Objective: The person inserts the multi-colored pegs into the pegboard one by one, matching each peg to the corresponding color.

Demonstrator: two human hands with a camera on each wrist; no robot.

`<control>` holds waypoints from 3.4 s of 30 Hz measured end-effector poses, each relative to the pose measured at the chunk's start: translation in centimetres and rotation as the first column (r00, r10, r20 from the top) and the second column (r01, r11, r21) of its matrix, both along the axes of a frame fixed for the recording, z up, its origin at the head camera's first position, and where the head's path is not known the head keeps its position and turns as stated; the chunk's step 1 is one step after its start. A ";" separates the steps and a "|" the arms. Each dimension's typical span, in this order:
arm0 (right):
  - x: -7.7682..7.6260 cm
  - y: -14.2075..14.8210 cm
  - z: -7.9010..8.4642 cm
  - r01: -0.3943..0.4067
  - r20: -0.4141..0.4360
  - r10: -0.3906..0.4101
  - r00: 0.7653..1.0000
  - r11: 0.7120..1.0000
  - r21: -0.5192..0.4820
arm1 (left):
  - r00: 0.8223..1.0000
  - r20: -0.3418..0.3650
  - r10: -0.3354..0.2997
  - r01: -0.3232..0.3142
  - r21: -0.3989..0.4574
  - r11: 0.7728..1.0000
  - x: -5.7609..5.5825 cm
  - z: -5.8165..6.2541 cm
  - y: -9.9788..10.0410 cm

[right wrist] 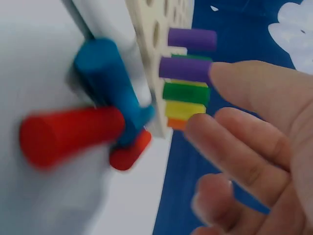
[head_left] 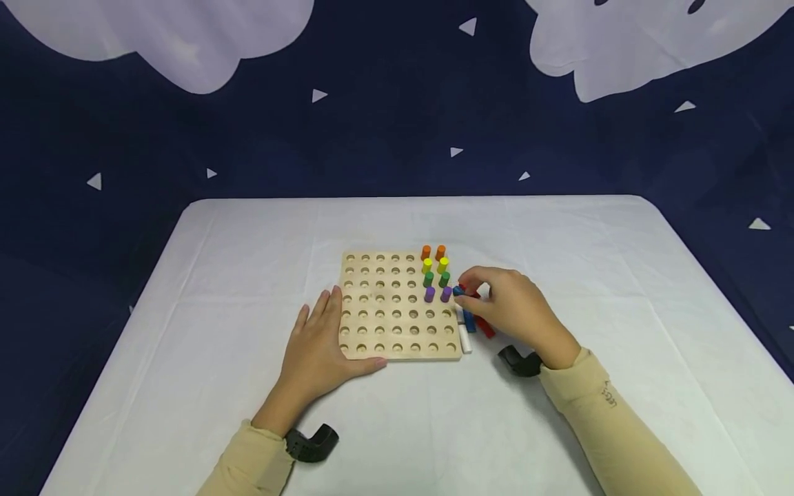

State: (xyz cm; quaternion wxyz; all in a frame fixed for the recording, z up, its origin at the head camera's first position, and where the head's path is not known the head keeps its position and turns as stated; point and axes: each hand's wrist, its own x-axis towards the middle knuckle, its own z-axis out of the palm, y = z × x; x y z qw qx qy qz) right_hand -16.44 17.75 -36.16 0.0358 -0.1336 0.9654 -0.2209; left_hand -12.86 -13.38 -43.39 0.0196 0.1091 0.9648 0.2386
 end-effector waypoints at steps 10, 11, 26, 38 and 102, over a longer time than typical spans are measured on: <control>2.0 1.9 -0.5 -0.032 0.082 0.017 0.996 0.984 0.177 | 1.000 0.005 0.003 -0.003 0.004 1.000 0.2 0.0 -0.2; 2.1 2.0 -0.6 -0.037 0.082 0.022 0.996 0.982 0.186 | 1.000 0.004 0.003 -0.003 0.006 1.000 0.2 0.0 -0.2; 2.9 1.9 -1.4 -0.048 0.058 0.035 0.998 0.970 0.240 | 1.000 0.004 0.002 -0.002 0.008 1.000 0.3 -0.2 -0.2; 2.6 2.2 -0.6 0.012 0.026 -0.014 1.000 0.996 0.091 | 1.000 0.004 -0.003 0.003 0.007 1.000 0.2 -0.1 -0.1; 1.1 -3.6 -1.7 -0.095 -0.058 0.092 0.994 0.994 -0.062 | 1.000 0.001 -0.007 0.007 -0.004 1.000 -0.1 0.0 0.1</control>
